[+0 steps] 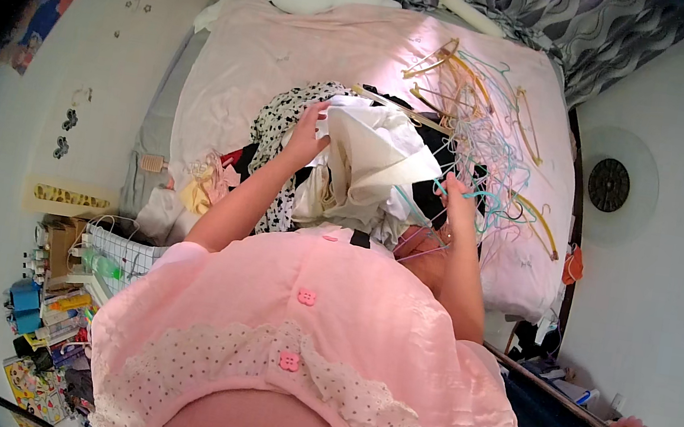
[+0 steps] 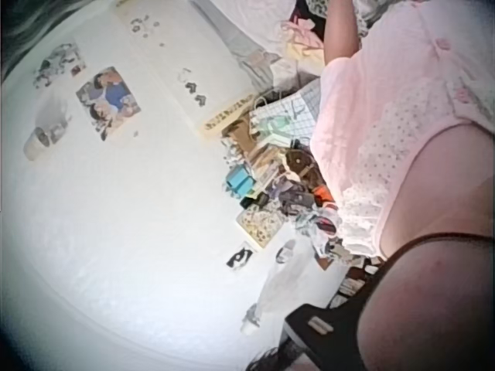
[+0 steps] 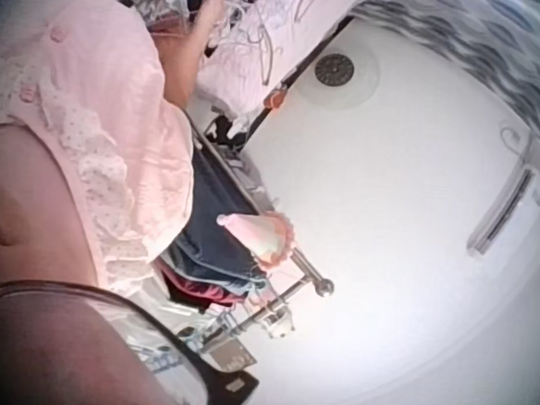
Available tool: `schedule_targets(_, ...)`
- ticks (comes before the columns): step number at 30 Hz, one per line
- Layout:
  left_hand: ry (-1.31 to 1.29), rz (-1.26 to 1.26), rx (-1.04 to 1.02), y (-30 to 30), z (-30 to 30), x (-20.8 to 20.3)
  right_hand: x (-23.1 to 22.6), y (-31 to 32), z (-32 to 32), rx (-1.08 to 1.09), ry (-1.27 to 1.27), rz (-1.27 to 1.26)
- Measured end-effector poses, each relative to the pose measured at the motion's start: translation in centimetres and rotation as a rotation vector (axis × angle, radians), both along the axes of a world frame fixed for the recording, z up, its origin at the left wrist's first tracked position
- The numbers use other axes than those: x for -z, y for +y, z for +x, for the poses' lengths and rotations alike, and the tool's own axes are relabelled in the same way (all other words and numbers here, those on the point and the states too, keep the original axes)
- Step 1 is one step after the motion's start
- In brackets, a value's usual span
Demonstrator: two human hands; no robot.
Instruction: The person picks up a shirt and a hanger, slides the hanger into the shirt, and then places the hung shirt onto a clothing rack.
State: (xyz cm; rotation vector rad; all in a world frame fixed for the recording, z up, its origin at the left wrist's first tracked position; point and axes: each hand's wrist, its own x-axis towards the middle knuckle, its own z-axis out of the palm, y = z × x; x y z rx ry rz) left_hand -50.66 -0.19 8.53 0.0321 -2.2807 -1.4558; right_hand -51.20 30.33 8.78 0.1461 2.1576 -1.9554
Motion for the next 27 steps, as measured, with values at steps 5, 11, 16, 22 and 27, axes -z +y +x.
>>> schedule_targets(5, 0.031, -0.142, 0.307, -0.3, -0.3, 1.3, -1.4, 2.3, 0.0, 0.005, 0.04, -0.045)
schedule_targets(11, -0.303, 0.026, 0.299, -1.3, -1.3, 1.0, -0.9, 5.0, -0.7, 0.157, 0.053, -0.156)
schedule_targets(16, 0.001, 0.211, 0.094, -2.6, -0.4, -2.7, 0.3, 5.5, -0.6, 0.247, -0.045, -0.184)
schedule_targets(22, 0.048, 0.224, 0.002, -3.6, -0.2, -5.6, 1.2, 4.7, -1.0, 0.199, -0.042, -0.296)
schedule_targets(27, -0.498, 0.08, 0.451, -3.8, 0.7, -3.6, 0.6, 3.6, -1.4, 0.268, -0.006, -0.226)
